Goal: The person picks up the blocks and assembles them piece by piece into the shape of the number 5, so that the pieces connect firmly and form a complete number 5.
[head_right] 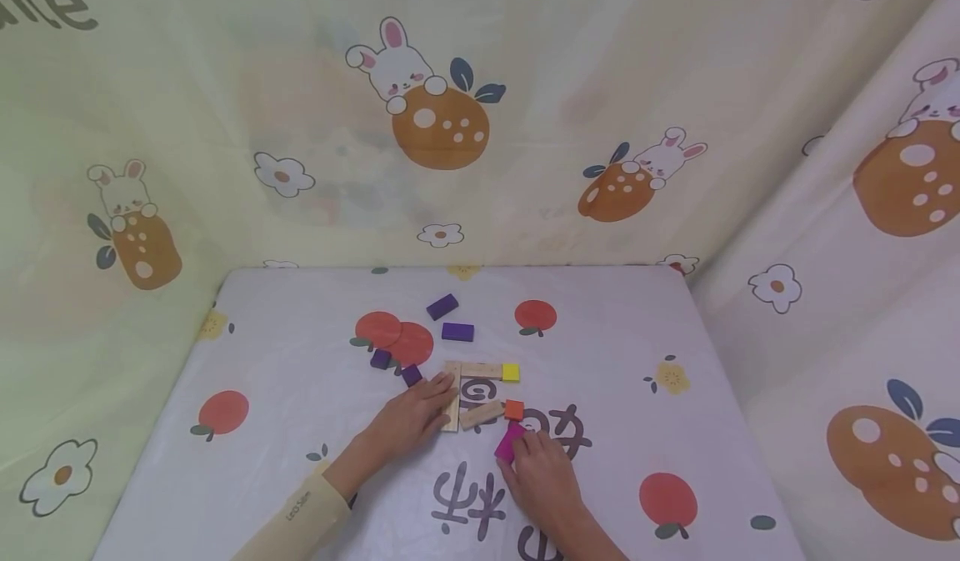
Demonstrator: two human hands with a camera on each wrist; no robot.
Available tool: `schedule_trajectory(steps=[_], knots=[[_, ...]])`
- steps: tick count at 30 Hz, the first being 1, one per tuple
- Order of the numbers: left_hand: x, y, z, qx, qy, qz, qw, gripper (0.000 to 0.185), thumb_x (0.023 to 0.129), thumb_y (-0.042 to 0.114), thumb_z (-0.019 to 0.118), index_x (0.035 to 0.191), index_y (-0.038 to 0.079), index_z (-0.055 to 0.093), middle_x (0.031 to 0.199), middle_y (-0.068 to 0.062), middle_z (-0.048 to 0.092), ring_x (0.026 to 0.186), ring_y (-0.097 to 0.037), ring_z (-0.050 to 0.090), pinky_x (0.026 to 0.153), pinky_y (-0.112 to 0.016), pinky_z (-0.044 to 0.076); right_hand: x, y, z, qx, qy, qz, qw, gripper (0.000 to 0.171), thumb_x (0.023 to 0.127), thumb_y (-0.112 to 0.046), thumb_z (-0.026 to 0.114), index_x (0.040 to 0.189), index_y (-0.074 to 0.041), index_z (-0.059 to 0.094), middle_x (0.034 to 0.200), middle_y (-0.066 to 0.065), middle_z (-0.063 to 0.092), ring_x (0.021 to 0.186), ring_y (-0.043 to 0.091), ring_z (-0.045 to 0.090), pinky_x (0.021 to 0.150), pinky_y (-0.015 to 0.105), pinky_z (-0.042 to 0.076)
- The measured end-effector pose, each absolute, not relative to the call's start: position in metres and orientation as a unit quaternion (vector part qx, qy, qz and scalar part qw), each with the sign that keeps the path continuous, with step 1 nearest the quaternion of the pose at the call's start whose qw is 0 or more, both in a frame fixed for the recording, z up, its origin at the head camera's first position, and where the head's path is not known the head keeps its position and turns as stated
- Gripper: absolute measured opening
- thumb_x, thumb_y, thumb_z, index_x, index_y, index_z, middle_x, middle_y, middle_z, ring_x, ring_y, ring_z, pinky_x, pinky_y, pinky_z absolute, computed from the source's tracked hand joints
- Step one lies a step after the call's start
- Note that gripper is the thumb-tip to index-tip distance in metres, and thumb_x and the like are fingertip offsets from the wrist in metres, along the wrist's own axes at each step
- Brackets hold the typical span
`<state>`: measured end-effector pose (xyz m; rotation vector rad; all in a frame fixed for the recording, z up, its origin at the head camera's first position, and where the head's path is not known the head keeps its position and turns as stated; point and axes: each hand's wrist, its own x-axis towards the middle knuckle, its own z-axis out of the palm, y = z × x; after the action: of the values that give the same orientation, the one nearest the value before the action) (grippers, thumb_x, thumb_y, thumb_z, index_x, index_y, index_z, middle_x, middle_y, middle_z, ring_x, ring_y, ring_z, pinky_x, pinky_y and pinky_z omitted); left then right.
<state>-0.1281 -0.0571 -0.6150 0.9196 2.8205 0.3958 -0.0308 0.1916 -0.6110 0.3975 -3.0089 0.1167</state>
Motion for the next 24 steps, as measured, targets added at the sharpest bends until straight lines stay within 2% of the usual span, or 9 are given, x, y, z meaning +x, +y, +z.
schedule_trajectory(steps=[15, 24], knots=[[-0.1284, -0.0569, -0.6162, 0.303, 0.941, 0.131, 0.079, 0.054, 0.107, 0.036, 0.063, 0.156, 0.018, 0.054, 0.169, 0.0, 0.044, 0.16, -0.019, 0.039, 0.13, -0.04, 0.038, -0.0346, 0.1917, -0.6106, 0.124, -0.99, 0.038, 0.051, 0.046, 0.087, -0.045, 0.085, 0.109, -0.005, 0.079, 0.103, 0.009, 0.075, 0.094, 0.024, 0.067, 0.088, 0.04, 0.065], [-0.1283, -0.0564, -0.6163, 0.301, 0.941, 0.129, 0.079, 0.053, 0.107, 0.035, 0.063, 0.156, 0.017, 0.054, 0.169, -0.001, 0.044, 0.16, -0.02, 0.039, 0.13, -0.041, 0.038, -0.0371, 0.1947, -0.6054, 0.11, -0.991, 0.066, 0.048, 0.051, 0.089, -0.049, 0.083, 0.117, -0.007, 0.078, 0.11, 0.009, 0.076, 0.106, 0.027, 0.072, 0.096, 0.045, 0.065]])
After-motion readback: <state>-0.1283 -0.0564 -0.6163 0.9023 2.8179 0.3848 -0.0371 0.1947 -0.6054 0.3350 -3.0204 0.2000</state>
